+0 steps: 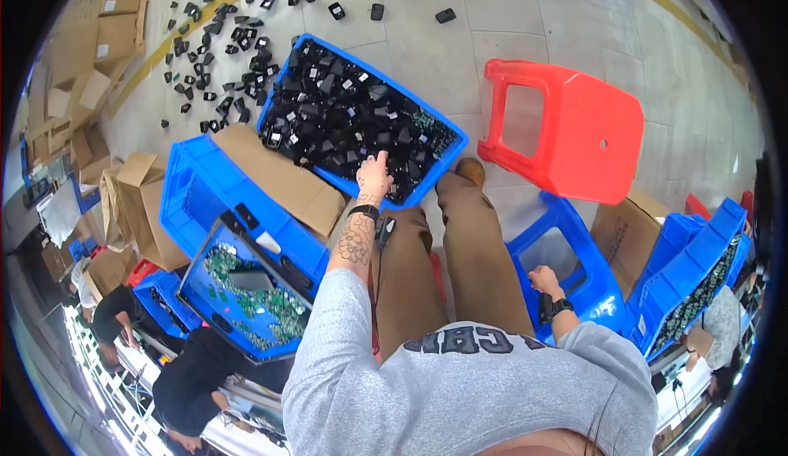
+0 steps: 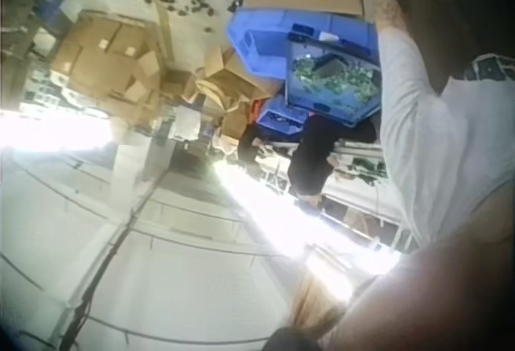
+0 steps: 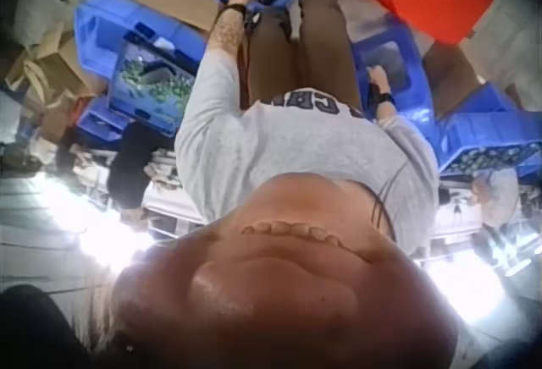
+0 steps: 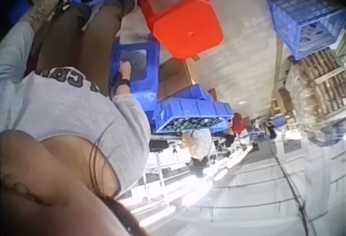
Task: Sorting and organizing small black plastic components from the floor and table into blue storage crates.
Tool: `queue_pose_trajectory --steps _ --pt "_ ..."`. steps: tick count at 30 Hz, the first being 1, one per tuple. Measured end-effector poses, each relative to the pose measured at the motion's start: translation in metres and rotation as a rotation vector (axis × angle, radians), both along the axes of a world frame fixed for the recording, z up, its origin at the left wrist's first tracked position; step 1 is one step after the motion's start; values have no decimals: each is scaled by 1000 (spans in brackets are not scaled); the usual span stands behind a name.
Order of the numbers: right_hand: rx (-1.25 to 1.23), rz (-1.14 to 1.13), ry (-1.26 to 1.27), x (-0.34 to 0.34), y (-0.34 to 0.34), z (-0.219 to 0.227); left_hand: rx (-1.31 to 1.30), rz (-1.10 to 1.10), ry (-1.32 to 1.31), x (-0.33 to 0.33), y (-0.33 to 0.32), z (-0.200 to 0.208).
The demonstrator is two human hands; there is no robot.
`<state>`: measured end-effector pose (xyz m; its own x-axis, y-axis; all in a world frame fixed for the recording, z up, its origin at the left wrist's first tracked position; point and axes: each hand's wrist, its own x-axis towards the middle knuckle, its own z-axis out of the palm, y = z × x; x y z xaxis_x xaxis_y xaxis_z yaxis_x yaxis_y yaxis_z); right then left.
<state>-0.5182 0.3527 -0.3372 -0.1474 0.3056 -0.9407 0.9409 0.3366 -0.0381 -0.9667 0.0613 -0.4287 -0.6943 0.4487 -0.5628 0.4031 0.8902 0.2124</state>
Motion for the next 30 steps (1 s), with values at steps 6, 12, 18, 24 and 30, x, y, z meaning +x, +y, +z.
queue_pose_trajectory --steps 6,12,18,24,30 --pt "-96 -350 91 -8 -30 -119 -36 -580 53 -69 14 -82" --pt "-107 -460 115 26 -27 -189 491 -533 -31 -151 184 -140" --pt "-174 -810 230 23 -11 -258 668 -290 683 -254 318 -287" --pt "7 -877 280 41 -18 -242 288 -422 372 -217 341 -299" --pt "-88 -867 243 35 -26 -232 318 186 751 -373 255 -269"
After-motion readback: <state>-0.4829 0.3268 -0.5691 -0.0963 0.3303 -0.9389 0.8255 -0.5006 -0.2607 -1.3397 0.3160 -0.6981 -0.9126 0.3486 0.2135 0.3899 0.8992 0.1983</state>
